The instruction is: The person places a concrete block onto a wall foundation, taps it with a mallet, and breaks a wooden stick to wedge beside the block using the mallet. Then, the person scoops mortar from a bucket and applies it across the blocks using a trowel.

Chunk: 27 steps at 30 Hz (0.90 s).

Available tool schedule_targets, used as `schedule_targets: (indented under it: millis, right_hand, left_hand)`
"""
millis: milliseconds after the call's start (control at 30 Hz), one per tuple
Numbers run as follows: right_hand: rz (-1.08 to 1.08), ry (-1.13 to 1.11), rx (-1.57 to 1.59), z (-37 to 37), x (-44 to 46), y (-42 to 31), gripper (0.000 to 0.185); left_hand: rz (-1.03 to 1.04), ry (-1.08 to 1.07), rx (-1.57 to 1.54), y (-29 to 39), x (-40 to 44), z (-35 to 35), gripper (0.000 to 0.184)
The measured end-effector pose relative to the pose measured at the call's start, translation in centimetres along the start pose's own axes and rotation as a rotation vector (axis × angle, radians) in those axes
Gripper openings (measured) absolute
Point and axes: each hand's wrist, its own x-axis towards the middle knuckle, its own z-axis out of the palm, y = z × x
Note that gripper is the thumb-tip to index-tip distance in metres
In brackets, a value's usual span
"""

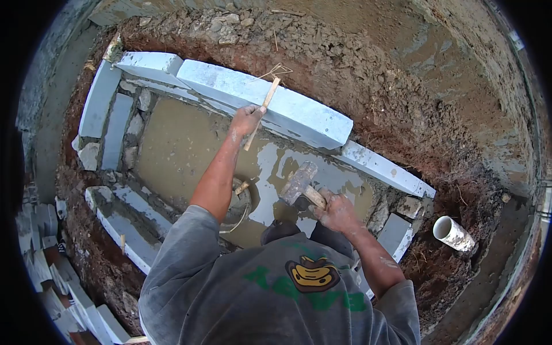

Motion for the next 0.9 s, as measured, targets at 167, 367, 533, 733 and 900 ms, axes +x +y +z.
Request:
schedule_targets:
  millis: [167, 367, 533, 733, 900]
  right_hand:
    - [-0.117, -0.077, -0.170, 2.0, 3.0, -1.1, 0.036]
    - [-0.304, -0.271, -0.324, 4.0, 4.6, -4.5, 0.037]
    - [-0.371, -0.320, -0.391, 5.2, 7.6, -8.8, 0.037]
    - [-0.221, -0.120, -0.339, 4.3, 11.1, -9.6, 0.038]
    - [-0.255, -0.216, -0.354, 5.6, 9.3, -9.3, 0.040]
  left_hand:
    - [-0.020, -0.024, 0.050, 1.2, 0.4, -0.5, 0.034]
    - [-0.065, -0.066, 0.078, 1.4, 0.8, -0.7, 0.036]
    - [-0.085, -0.090, 0.072, 1.3, 1.1, -1.2, 0.037]
    - [-0.047, -0.054, 0.111, 0.7, 2.5, -0.7, 0.040]
    - [-0.075, -0.088, 0.080, 0.8, 2.1, -1.0, 0.042]
